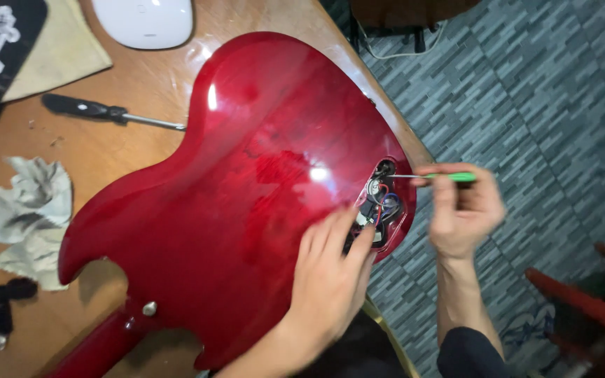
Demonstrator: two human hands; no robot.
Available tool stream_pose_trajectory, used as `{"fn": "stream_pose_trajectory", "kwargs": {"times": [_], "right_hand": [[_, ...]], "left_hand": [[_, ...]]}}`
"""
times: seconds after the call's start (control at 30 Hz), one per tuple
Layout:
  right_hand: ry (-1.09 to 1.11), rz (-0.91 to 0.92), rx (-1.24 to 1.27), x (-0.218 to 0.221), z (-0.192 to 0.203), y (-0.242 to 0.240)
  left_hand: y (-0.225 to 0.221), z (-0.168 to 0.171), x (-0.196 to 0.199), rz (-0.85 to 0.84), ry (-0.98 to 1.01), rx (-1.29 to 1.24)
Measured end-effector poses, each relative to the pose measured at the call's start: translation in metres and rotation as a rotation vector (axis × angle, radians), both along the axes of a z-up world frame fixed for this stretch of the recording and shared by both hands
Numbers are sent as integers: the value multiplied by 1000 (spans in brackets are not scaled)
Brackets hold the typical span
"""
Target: Cleaning the back of a red electric guitar with a cloth and then using a screwdriver to adjust components in the electronics cavity.
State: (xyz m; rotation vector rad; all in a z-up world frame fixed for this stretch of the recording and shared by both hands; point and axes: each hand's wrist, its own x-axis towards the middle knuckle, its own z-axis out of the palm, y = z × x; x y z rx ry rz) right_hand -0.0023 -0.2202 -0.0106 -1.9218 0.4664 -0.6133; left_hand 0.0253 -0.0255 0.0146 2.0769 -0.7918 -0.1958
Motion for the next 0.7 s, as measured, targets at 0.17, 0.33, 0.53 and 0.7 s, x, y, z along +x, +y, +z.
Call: {"fn": "stream_pose_trajectory", "kwargs": {"times": [0.17,0.33,0.53,0.7], "right_hand": [[-180,-8,-57,-7,-11,-21],[-190,-119,-52,-3,-9,-4],[-177,-31,-302,3,-2,4],[-67,99,-559,8,1,6]], "left_hand": [[-48,-27,18,81,-206,146],[-63,-41,30,78,-307,224],[-70,-44,29,63,-313,235],[-58,-40,5,86,-283,216]]}}
